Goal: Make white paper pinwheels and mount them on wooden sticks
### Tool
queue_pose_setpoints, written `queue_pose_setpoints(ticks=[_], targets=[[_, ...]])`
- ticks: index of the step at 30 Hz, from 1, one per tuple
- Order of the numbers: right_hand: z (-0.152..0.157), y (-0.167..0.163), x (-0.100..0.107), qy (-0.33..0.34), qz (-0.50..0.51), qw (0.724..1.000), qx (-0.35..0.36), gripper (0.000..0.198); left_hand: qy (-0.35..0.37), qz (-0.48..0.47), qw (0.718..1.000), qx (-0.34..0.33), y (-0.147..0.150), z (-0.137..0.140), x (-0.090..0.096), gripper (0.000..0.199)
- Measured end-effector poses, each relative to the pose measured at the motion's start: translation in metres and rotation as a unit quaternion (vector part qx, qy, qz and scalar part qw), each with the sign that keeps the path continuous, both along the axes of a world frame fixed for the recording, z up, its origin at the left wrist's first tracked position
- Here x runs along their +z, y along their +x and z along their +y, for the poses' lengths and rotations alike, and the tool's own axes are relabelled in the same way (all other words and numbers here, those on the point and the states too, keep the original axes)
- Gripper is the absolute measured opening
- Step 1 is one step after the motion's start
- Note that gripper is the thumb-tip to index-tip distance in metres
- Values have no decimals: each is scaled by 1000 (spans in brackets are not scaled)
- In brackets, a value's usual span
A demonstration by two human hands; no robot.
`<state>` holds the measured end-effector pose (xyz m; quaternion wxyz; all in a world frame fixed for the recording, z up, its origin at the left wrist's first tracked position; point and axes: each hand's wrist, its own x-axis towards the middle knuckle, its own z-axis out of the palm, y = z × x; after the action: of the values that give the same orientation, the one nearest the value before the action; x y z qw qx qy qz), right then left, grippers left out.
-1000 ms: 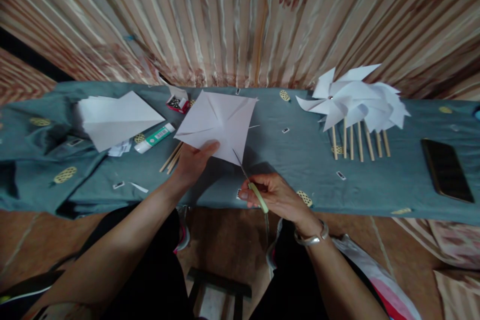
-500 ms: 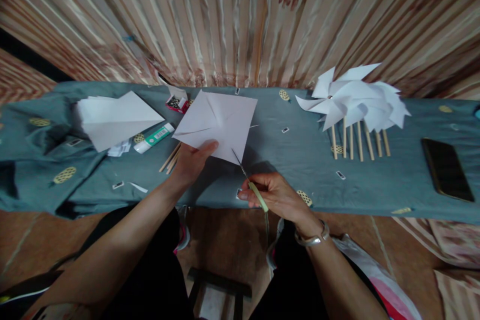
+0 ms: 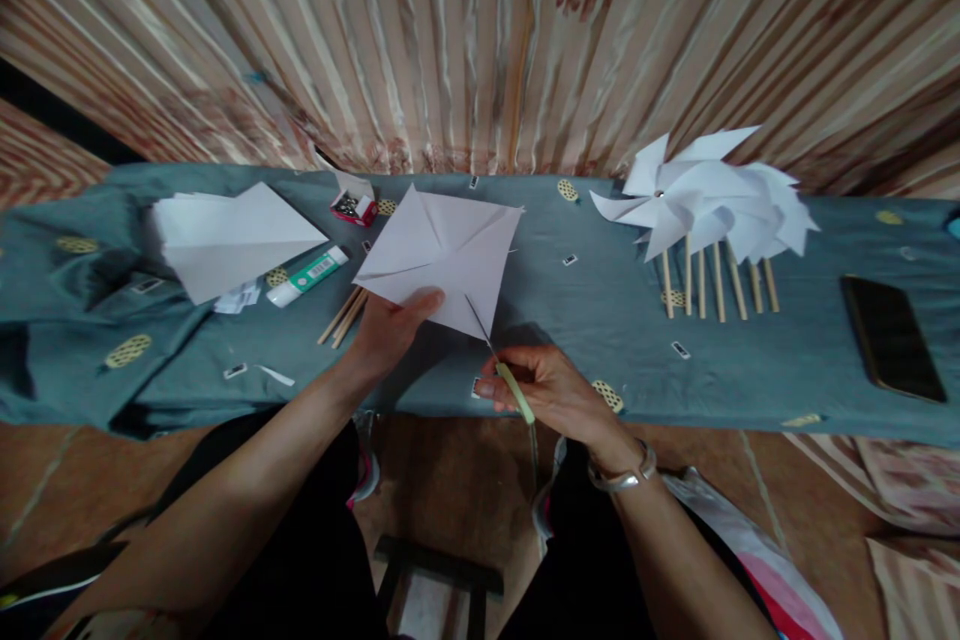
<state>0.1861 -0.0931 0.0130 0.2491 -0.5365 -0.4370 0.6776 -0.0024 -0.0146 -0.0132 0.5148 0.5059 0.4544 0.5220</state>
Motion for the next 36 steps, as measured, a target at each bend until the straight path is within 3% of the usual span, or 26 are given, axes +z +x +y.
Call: queue_pose_setpoints(ticks=[22, 36], targets=[[0, -2, 2, 13, -8, 1000, -9, 44, -15, 8, 1000, -4, 1, -3, -5, 28], [1, 0, -1, -13, -8, 1000, -19, 45, -16, -2, 1000, -11, 1, -5, 0, 28]])
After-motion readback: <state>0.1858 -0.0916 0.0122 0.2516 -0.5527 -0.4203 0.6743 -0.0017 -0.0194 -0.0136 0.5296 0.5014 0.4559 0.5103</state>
